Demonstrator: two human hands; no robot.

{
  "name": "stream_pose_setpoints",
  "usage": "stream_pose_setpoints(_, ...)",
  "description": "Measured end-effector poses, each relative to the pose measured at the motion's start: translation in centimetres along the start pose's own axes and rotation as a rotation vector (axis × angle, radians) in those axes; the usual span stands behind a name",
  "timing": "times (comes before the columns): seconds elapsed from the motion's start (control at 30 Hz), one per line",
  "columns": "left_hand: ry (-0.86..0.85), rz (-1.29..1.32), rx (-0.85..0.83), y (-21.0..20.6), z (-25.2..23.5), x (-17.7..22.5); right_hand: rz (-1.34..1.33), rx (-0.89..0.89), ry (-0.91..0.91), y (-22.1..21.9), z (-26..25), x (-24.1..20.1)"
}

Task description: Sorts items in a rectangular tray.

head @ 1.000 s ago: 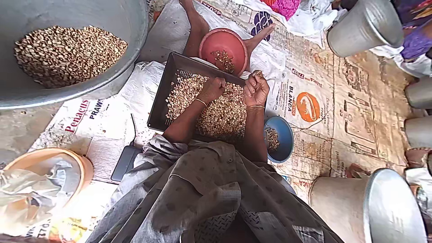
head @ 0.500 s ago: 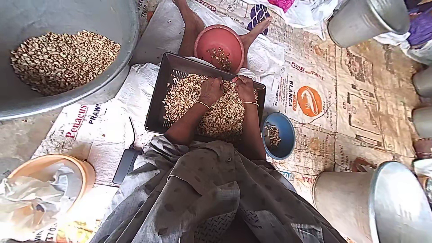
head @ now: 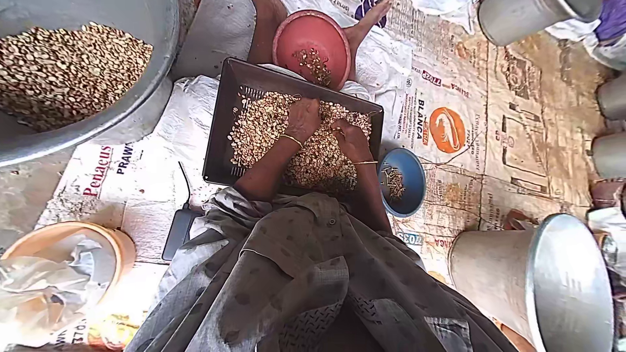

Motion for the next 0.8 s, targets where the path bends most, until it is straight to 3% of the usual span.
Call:
stream_pose_setpoints(0.13, 0.016, 0.232, 0.049, 0.5, -1.2, -1.9, -0.151, 0.182, 0.034, -1.2, 0.4, 1.3)
stream_pose_setpoints(0.23, -0.095, 0.703, 0.143, 1.1, -1.7, -3.9, -0.384, 0.275, 0.058, -1.0, 0.3, 2.0)
stream_pose_setpoints(0.33, -0.058, 1.131, 0.092, 2.0, -1.3, -4.8, -0.9, 0.292, 0.084, -0.4, 0.7, 2.1)
stream_pose_setpoints(0.43, -0.073, 1.626, -0.051, 2.6, -0.7, -4.6, -1.571, 0.215, 0.247, 0.0, 1.2, 2.5)
stream_pose_setpoints(0.5, -0.163, 1.853, -0.127, 2.7, -0.8, -4.4, -1.732, 0.141, 0.386, 0.2, 1.4, 2.7)
stream_pose_setpoints(0.57, -0.25, 1.933, -0.167, 2.8, -1.0, -4.4, -1.586, 0.119, 0.4, 0.1, 2.0, 2.6)
stream_pose_setpoints(0.63, -0.251, 1.909, -0.164, 3.0, -1.0, -4.5, -1.342, 0.106, 0.299, 0.0, 2.9, 1.8)
stream_pose_setpoints(0.7, -0.153, 1.87, -0.138, 3.2, -0.8, -4.4, -1.105, 0.105, 0.156, -0.2, 4.0, 0.7)
stream_pose_setpoints(0.8, 0.068, 1.758, -0.092, 2.8, -0.7, -4.2, -0.702, 0.134, 0.179, -0.9, 5.4, 0.4)
Point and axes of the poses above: each hand's wrist, its own z-axis away from the middle knuckle, its own y-axis out of the back of the hand, x = y × z, the point moved 3 cm from there along -z, towards the middle knuckle, and after that the axes turned 13 degrees about z, right-handed, at the moved point
